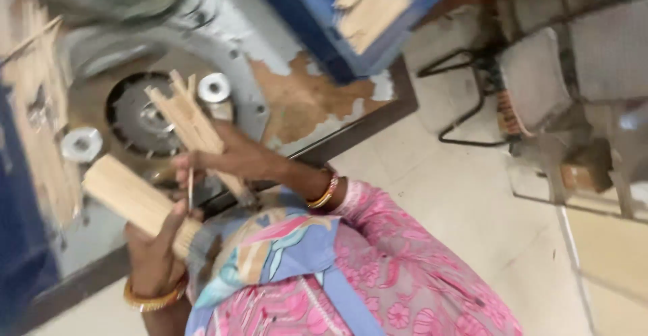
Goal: The person holds a bundle of wooden sticks in their left hand and repeatedly feeds individual sticks into a rotating grinding wheel with their right hand. The sharpened sticks are then placed into a blue bin to the right.
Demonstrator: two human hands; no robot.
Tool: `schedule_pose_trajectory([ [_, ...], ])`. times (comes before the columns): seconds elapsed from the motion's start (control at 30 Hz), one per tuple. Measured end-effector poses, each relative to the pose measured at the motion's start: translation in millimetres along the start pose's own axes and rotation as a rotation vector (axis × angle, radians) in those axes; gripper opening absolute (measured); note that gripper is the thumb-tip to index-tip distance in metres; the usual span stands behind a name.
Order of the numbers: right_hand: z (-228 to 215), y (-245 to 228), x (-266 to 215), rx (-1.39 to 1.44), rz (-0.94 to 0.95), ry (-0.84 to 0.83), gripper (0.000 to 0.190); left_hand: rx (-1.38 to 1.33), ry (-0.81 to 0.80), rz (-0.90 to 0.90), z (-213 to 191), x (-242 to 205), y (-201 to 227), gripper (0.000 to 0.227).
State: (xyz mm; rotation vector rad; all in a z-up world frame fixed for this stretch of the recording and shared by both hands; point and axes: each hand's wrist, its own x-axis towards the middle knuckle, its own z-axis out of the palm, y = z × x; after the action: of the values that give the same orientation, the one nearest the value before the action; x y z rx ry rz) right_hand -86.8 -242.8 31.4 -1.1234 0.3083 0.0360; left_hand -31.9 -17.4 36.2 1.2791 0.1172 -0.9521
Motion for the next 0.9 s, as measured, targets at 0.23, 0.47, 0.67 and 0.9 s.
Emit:
schedule_pose_trajectory([
  [0.23, -19, 40, -46, -0.091, 0.035, -0.002, 0.037, -0.004, 0.046, 0.145, -102, 44, -78, 0.03],
  [0.47, -176, -129, -76, -1.311, -0.491, 0.358, 0.034, -0.275, -0.023, -0.114, -150, 75, -146, 0.045],
  [0.67, -363, -96, -41, -1.962, -0.07, 0.617, 0.013, -0.206, 0.045, -0.07, -83, 39, -87, 0.042],
  [0.9, -177, -160, -44, -1.639, -0.314, 0.486, 0.015, -0.14, 0.055, -0.093, -38, 16, -48, 0.037],
])
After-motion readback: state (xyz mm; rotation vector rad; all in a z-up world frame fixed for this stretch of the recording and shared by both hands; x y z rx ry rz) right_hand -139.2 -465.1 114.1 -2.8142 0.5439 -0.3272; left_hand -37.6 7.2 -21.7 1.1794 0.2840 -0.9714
